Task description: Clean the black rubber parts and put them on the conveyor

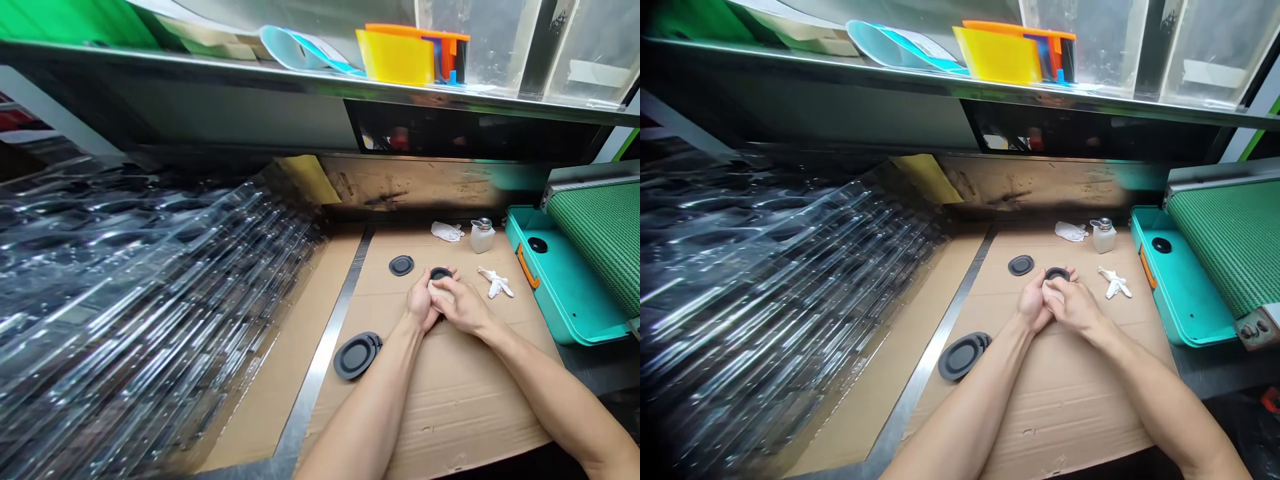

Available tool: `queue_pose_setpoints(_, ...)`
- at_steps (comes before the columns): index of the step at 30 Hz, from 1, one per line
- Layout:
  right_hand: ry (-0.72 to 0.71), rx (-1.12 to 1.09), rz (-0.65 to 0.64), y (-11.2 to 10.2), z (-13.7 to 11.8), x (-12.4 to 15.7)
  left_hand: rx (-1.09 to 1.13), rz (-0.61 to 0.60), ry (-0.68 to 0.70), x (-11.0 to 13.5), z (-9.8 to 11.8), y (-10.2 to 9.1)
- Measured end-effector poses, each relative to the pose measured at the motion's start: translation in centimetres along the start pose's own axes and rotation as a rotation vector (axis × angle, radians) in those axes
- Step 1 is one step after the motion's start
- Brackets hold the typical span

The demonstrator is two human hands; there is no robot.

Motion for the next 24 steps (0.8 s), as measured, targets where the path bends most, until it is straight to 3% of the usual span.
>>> queue_pose_setpoints(5, 0.042, 0.130, 0.107, -0.9, 0.5, -0.2, 0.006, 0.040, 0.019, 0.1, 0.2, -0.1)
queue_pose_setpoints(9, 0.007, 0.215, 0.044, -0.5, 0.2, -0.3, 0.003, 0.015, -0.014, 0.2, 0.0, 0.1)
queue_pose_setpoints(13, 0.069, 0.319, 0.122, -0.6, 0.3, -0.4, 0.012, 0.048, 0.003, 0.3, 0.2, -0.1)
queue_pose_setpoints(21, 0.075, 0.396, 0.143, 0.4, 0.4, -0.3, 0.048, 0.057, -0.025, 0.2, 0.1, -0.1)
queue_pose_setpoints(24, 0.085, 0.357, 0.195, -0.3, 1.1, -0.3, 0.079, 0.062, -0.016, -0.1, 0.6, -0.4)
Point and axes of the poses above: each hand's wrist, its own x-axis away from the middle knuckle, its own y-axis out of the palm, z = x × y, the point moved 5 cm from there along -x, towards the middle knuckle, and after that the axes turned 5 degrees about -x, right-handed, at the moved point
